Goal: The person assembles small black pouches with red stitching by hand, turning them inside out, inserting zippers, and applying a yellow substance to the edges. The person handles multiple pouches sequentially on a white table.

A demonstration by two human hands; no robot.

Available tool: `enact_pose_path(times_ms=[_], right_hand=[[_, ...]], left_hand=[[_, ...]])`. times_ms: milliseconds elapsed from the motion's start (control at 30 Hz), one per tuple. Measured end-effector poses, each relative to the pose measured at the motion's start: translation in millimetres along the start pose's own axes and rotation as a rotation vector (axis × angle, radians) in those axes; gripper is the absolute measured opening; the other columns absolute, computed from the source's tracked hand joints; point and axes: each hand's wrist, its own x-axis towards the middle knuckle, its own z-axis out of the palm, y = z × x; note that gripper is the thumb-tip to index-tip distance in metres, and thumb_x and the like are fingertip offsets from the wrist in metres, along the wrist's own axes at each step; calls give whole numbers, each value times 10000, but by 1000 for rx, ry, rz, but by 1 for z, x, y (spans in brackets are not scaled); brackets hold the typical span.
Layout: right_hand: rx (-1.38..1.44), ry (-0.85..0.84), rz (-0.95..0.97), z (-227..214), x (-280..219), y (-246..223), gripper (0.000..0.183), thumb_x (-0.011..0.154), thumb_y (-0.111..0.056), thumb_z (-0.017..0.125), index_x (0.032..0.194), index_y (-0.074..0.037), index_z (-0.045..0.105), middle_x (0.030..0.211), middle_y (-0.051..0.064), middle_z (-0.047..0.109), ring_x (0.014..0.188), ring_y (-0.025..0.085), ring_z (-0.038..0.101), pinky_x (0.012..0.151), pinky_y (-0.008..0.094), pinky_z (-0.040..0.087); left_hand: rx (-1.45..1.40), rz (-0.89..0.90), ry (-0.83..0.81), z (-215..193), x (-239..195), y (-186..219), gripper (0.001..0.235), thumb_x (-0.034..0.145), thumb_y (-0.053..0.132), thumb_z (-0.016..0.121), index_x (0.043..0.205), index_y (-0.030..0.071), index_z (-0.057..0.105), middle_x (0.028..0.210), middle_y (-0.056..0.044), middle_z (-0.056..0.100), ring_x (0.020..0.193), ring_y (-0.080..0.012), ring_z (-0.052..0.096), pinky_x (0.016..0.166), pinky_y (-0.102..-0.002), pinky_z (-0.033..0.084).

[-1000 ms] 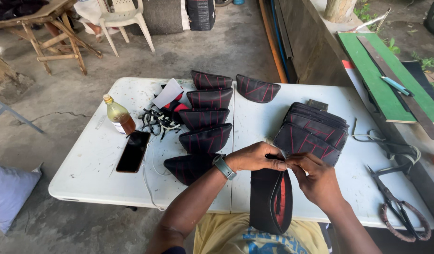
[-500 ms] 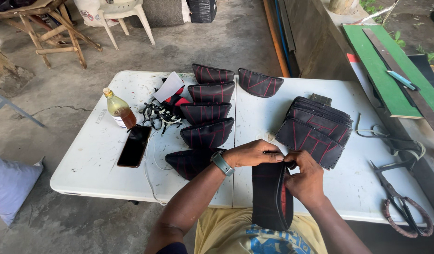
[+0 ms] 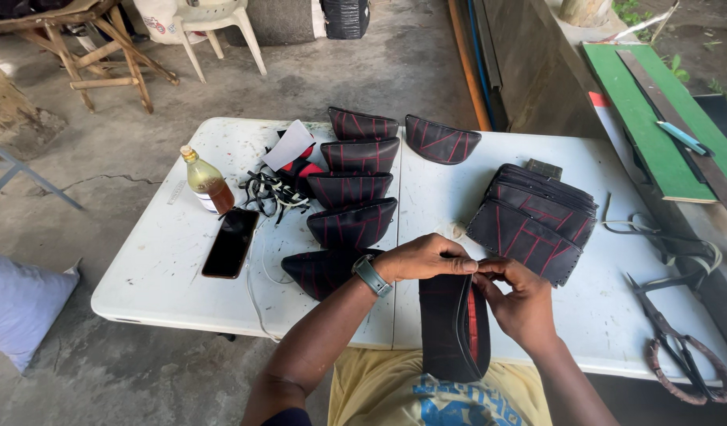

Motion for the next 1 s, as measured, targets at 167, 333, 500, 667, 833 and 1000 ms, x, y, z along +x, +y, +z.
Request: enact_pose_path(times_ms=[167, 333, 500, 667, 833, 1000], right_hand=[[20, -18, 58, -12, -2, -6, 169, 817, -50, 819, 958, -47, 725, 925, 66, 790, 842, 141, 762, 775, 292, 603], [61, -20, 30, -22, 3, -8, 227, 798, -60, 828, 983, -33, 699, 929, 78, 773, 850, 155, 747, 792, 294, 597], [-169, -117, -48, -31, 6, -17, 226, 783, -69, 828, 934, -39, 663, 933, 64, 777, 846, 179, 756, 738, 306, 597], [-117, -178, -20, -38, 0, -17, 196, 790, -36, 804, 929, -42, 667, 914, 61, 781, 850, 166, 758, 750, 311, 592], [162, -126, 140, -42, 12, 14, 209, 864, -16, 761, 934, -26, 565, 926, 77, 744, 872, 124, 723, 764, 285, 610], [517, -9, 221, -14, 2, 47, 189, 899, 86, 657, 947, -36, 520, 990, 80, 679, 875, 113, 665, 779, 285, 599]], left_hand=[[-110, 101, -23, 8, -1, 8, 549, 927, 537, 703, 1104, 22, 772, 996, -82, 782, 973, -145, 703, 906, -326, 546], [-143, 61, -29, 13, 3, -1, 493, 911, 479, 742, 1080, 17, 774, 938, -68, 784, 900, -94, 689, 846, -287, 563], [-203, 77, 8, 16, 5, -11, 462, 910, 457, 749, 1037, 15, 795, 891, -53, 784, 869, -80, 686, 832, -278, 565], [-228, 45, -138, 19, 8, -7, 477, 932, 471, 721, 1114, 34, 776, 1013, -82, 785, 1001, -112, 696, 945, -288, 540], [-187, 109, -18, 5, 17, 6, 532, 890, 462, 758, 1191, 24, 742, 1138, -111, 761, 1122, -214, 706, 1011, -346, 530], [131, 220, 277, 7, -3, 24, 641, 941, 536, 715, 1341, 35, 736, 1390, -156, 637, 1329, -356, 608, 1129, -449, 469]])
